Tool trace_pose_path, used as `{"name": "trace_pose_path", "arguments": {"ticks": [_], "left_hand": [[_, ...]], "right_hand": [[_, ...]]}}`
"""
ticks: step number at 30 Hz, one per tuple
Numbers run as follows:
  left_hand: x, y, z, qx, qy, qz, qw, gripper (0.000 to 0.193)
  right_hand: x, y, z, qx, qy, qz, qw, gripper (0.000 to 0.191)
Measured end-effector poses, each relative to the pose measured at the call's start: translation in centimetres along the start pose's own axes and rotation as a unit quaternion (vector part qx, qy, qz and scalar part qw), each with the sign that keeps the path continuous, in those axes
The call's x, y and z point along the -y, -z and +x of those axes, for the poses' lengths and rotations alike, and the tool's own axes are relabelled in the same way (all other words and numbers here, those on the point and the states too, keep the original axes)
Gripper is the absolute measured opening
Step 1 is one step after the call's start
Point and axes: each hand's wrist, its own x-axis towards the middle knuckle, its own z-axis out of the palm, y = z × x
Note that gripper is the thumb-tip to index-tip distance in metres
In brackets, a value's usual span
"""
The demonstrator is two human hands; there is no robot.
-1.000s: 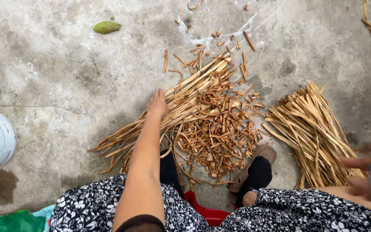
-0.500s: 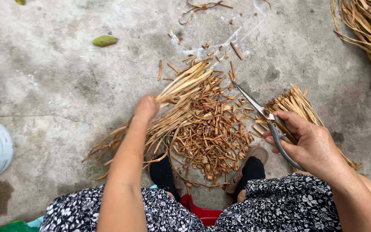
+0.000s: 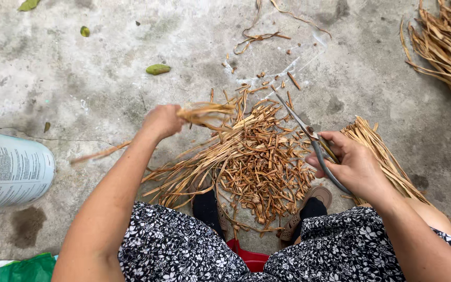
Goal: The person sits on a low stool on a concrete floor and cuts long dried leaf strips into short pieces with scissors, holding a bundle in one hand and snipping it over a growing pile of cut pieces. They take new strips from bundles on the ground and continue cutting throughout the episode.
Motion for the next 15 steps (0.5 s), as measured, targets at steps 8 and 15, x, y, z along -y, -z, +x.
{"name": "trace_pose_path", "arguments": {"ticks": [8,15], "left_hand": [[-7.1,-2.4,-9.1,-0.077,-0.103,-0.36,0.924,0.033],[-12.8,-11.9,-17.8,-0.093,-0.277,-0.189,0.937,0.077]], "right_hand": [[0.6,-5.9,1.3,0.101,-0.021,0.31,0.945,0.044],[1.2,-9.5,4.9,0.115,0.055,0.44,0.889,0.043]]}}
